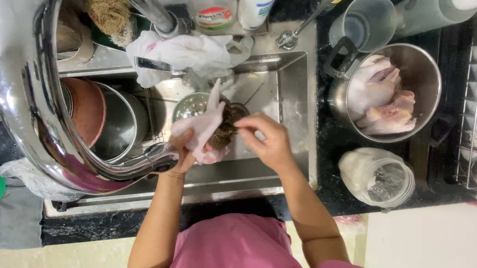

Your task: The person cleans out the kitchen sink drain filter and handles raw chicken pieces.

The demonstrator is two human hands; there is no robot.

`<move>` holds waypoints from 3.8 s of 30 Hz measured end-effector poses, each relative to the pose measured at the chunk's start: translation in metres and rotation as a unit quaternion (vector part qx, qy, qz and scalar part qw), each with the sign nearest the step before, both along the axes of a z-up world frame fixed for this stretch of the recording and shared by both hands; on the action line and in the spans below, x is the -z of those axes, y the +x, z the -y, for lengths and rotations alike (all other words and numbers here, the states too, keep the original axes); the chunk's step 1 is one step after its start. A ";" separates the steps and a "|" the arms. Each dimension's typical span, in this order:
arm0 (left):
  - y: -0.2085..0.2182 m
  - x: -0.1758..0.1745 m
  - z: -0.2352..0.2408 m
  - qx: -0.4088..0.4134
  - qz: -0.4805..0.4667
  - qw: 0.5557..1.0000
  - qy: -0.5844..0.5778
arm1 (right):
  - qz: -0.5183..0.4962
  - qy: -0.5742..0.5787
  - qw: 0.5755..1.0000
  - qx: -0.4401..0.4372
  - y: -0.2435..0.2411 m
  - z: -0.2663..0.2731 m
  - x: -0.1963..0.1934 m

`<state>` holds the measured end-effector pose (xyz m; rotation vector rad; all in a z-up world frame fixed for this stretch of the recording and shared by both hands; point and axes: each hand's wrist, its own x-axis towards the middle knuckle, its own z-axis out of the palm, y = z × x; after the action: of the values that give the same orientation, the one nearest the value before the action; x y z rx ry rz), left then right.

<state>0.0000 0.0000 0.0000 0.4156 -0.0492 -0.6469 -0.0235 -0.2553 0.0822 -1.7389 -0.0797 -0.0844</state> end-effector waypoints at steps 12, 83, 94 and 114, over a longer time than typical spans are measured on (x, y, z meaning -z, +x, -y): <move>-0.014 0.015 -0.023 -0.026 -0.035 0.997 0.067 | -0.074 0.187 0.979 -0.044 -0.016 0.041 0.065; 0.003 0.005 -0.080 -0.093 -0.067 0.969 0.220 | -0.218 -0.409 0.868 -0.176 -0.030 -0.086 0.496; -0.004 0.019 -0.095 -0.110 -0.060 0.961 0.245 | -0.274 -0.440 0.833 -0.191 -0.007 -0.091 0.457; 0.009 -0.011 -0.073 -0.101 -0.021 0.967 0.235 | -0.457 -0.021 0.885 -0.085 -0.019 -0.028 0.459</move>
<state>0.0095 0.0726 0.0109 0.8529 0.1891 -0.4606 -0.0425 -0.2268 -0.3765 -1.6494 0.4638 0.8718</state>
